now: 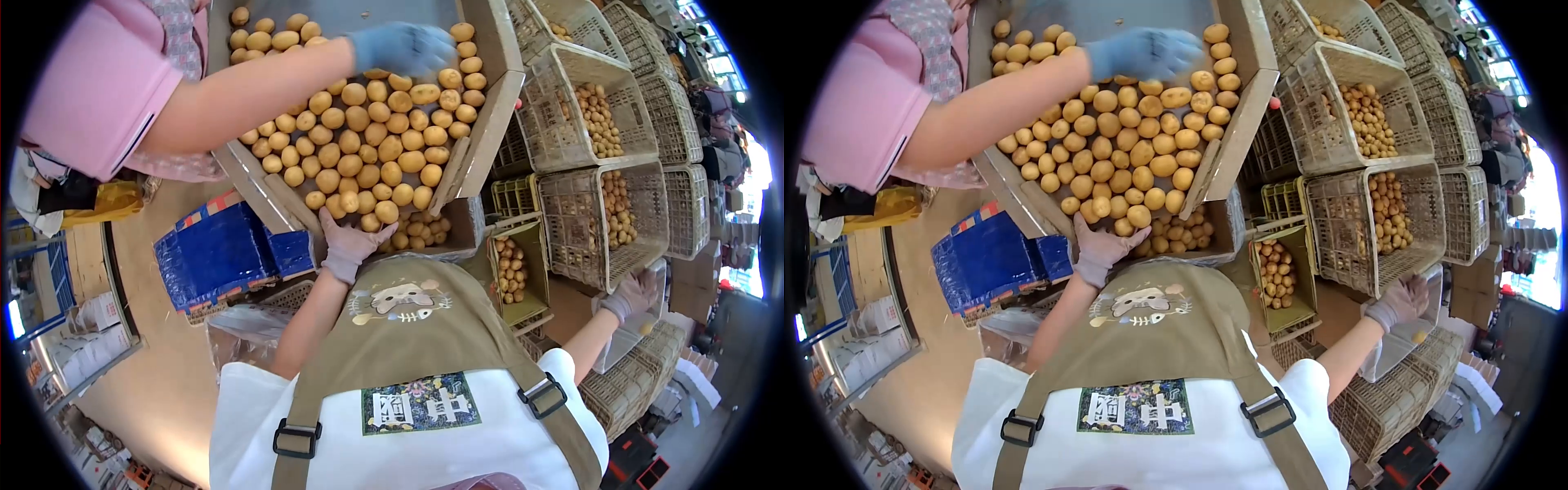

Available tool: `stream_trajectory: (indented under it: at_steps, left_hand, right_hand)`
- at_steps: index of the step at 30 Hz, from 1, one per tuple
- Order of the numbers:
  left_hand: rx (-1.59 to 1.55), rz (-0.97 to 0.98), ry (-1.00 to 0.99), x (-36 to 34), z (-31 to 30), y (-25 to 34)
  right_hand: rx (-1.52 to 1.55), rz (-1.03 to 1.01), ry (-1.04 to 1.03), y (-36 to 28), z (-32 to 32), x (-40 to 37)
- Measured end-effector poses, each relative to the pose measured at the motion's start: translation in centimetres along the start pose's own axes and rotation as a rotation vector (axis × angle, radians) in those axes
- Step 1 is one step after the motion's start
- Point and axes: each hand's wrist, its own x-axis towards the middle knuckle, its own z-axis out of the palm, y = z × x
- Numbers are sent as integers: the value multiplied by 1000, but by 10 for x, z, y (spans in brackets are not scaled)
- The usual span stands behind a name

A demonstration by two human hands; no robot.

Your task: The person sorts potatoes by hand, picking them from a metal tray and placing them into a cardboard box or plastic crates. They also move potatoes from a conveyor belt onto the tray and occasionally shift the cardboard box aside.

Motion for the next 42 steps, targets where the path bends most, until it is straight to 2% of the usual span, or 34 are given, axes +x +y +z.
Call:
stream_trajectory:
  at_steps: [5, 6, 7, 9, 12, 14, 16, 17, 20, 24, 25, 26, 27, 28, 30, 32, 35, 42]
  left_hand:
    - [24, 22, -103, 6, -13, 2]
    - [36, 30, -101, 4, -10, 2]
    - [16, -13, -187, 6, -15, 5]
    - [29, 3, -224, 9, -21, 5]
    - [41, 31, -221, 9, -20, 5]
    - [-41, 12, -140, 10, -21, 4]
    - [-40, 19, -136, 13, -26, 6]
    - [-36, 24, -149, 14, -28, 6]
    - [-39, 13, -117, 15, -28, 7]
    - [-28, -8, -127, 13, -26, 7]
    - [-44, -20, -101, 13, -25, 8]
    - [-60, -32, -76, 13, -24, 9]
    - [-2, -4, -185, 13, -23, 8]
    - [11, 2, -169, 13, -20, 9]
    - [33, 12, -126, 10, -20, 7]
    - [34, 5, -105, 9, -22, 6]
    - [23, -6, -78, 9, -19, 8]
    - [49, 7, -71, 7, -14, 8]
  right_hand:
    - [-348, 159, -295, 130, 127, -97]
    - [-448, 244, -287, 150, 172, -136]
    - [-622, 270, -378, 172, 194, -153]
    - [-815, 226, -688, 193, 238, -215]
    - [-1030, -120, -1405, 223, 253, -262]
    - [-1124, 63, -1599, 230, 266, -291]
    - [-1150, -261, -1816, 243, 258, -303]
    - [-1200, -161, -1829, 243, 256, -307]
    - [-1341, -53, -1782, 246, 252, -305]
    - [-1368, -329, -1917, 278, 239, -317]
    - [-1395, -222, -2011, 272, 244, -326]
    - [-1374, -289, -2003, 276, 240, -329]
    - [-1374, -153, -1921, 283, 248, -323]
    - [-1369, -17, -1841, 295, 257, -316]
    - [-1385, -375, -1651, 317, 270, -312]
    - [-1663, -449, -1787, 336, 276, -316]
    - [-1855, -315, -1891, 346, 289, -316]
    - [-1579, -356, -1876, 335, 279, -307]
